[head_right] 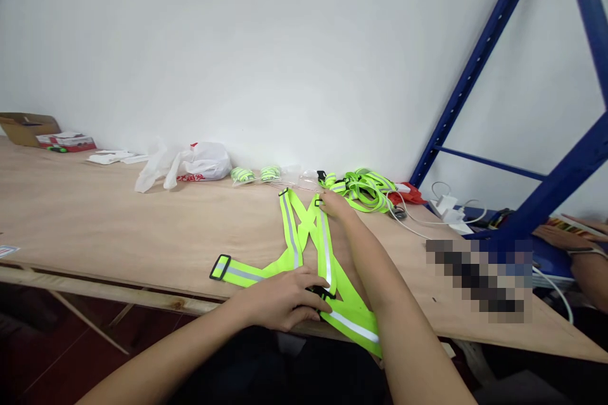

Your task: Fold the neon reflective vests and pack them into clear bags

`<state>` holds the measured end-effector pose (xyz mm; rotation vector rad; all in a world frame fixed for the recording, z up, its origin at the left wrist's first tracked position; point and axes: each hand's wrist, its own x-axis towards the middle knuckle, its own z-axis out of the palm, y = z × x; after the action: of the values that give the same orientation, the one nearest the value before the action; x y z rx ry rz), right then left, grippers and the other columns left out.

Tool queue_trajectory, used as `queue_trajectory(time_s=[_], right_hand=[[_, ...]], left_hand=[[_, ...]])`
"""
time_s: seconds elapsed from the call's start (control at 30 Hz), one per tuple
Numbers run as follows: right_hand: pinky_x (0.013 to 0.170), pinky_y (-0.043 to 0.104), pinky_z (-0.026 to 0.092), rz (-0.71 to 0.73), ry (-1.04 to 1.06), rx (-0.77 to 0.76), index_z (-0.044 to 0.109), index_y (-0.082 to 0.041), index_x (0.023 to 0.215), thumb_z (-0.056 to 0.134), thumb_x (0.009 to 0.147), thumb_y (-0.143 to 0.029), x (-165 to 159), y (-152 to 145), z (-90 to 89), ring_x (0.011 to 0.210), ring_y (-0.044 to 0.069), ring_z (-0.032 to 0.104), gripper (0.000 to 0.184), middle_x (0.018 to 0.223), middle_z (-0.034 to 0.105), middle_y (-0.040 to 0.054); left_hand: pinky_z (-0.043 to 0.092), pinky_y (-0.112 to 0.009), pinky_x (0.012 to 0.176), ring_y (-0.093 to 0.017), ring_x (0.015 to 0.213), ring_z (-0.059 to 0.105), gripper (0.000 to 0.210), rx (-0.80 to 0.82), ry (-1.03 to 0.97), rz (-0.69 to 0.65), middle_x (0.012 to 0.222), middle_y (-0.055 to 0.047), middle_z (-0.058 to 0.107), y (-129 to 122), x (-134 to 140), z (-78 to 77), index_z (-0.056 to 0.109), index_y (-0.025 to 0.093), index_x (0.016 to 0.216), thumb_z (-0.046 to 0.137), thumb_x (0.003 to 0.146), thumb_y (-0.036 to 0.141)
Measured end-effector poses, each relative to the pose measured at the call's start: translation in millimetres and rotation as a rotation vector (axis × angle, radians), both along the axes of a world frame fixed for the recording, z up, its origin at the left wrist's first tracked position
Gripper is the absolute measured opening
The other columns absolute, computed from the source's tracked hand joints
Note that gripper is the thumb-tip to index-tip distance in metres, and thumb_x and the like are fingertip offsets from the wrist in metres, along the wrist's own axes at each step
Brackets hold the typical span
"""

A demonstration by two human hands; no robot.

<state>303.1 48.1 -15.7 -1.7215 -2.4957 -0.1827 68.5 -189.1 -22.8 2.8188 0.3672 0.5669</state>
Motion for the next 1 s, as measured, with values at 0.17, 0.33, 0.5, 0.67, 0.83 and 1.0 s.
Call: queue_trajectory(time_s=[0.17, 0.33, 0.5, 0.67, 0.83, 1.0], right_hand=[[0.084, 0.033, 0.051, -0.004, -0.036, 0.03, 0.07, -0.014, 0.105, 0.067, 0.088, -0.026, 1.7, 7.1, 4.1, 0.104, 0.027, 0.063, 0.02, 0.118, 0.064, 0.016], [0.076, 0.029, 0.046, -0.029, 0.029, 0.092, 0.071, -0.015, 0.105, 0.065, 0.085, -0.027, 8.8, 16.8, 4.9, 0.096, 0.026, 0.062, 0.024, 0.112, 0.067, 0.0146], [0.078, 0.028, 0.044, -0.042, 0.088, 0.15, 0.072, -0.013, 0.106, 0.062, 0.084, -0.028, 17.7, 27.8, 7.8, 0.093, 0.024, 0.06, 0.028, 0.106, 0.068, 0.0124], [0.079, 0.03, 0.043, -0.024, 0.107, 0.174, 0.072, -0.015, 0.101, 0.062, 0.083, -0.026, 22.3, 34.5, 9.9, 0.093, 0.025, 0.059, 0.024, 0.103, 0.067, 0.0124], [0.08, 0.031, 0.043, -0.015, 0.121, 0.177, 0.072, -0.014, 0.103, 0.059, 0.085, -0.026, 25.5, 38.4, 16.4, 0.095, 0.025, 0.059, 0.026, 0.109, 0.066, 0.0145], [0.073, 0.028, 0.042, -0.026, 0.136, 0.132, 0.074, -0.012, 0.097, 0.061, 0.082, -0.026, 16.9, 36.5, 8.9, 0.087, 0.024, 0.06, 0.025, 0.101, 0.071, 0.0133]], left_hand=[[0.047, -0.031, 0.1, -0.023, 0.115, 0.056, 0.025, 0.014, 0.007, -0.006, 0.13, -0.01, 0.063, 0.6, -1.3, -0.3, 0.074, 0.019, 0.116, 0.058, 0.098, 0.023], [0.048, -0.032, 0.099, -0.024, 0.115, 0.055, 0.027, 0.033, 0.014, -0.007, 0.132, -0.01, 0.062, 1.2, -2.6, -2.6, 0.073, 0.019, 0.118, 0.055, 0.099, 0.023], [0.047, -0.031, 0.099, -0.023, 0.116, 0.055, 0.026, 0.055, 0.008, -0.01, 0.131, -0.009, 0.061, 1.2, -4.0, -4.0, 0.073, 0.02, 0.118, 0.055, 0.099, 0.024], [0.048, -0.03, 0.096, -0.023, 0.113, 0.057, 0.024, 0.072, 0.013, 0.006, 0.129, -0.009, 0.062, -1.3, -5.0, -1.9, 0.073, 0.021, 0.115, 0.057, 0.098, 0.024], [0.049, -0.03, 0.094, -0.023, 0.117, 0.055, 0.024, 0.031, 0.026, 0.016, 0.131, -0.008, 0.061, -1.7, -7.1, -3.8, 0.072, 0.023, 0.117, 0.059, 0.097, 0.024], [0.048, -0.032, 0.098, -0.024, 0.116, 0.055, 0.024, 0.029, 0.017, 0.019, 0.132, -0.009, 0.062, -0.3, -9.4, -3.0, 0.073, 0.021, 0.115, 0.058, 0.097, 0.022]])
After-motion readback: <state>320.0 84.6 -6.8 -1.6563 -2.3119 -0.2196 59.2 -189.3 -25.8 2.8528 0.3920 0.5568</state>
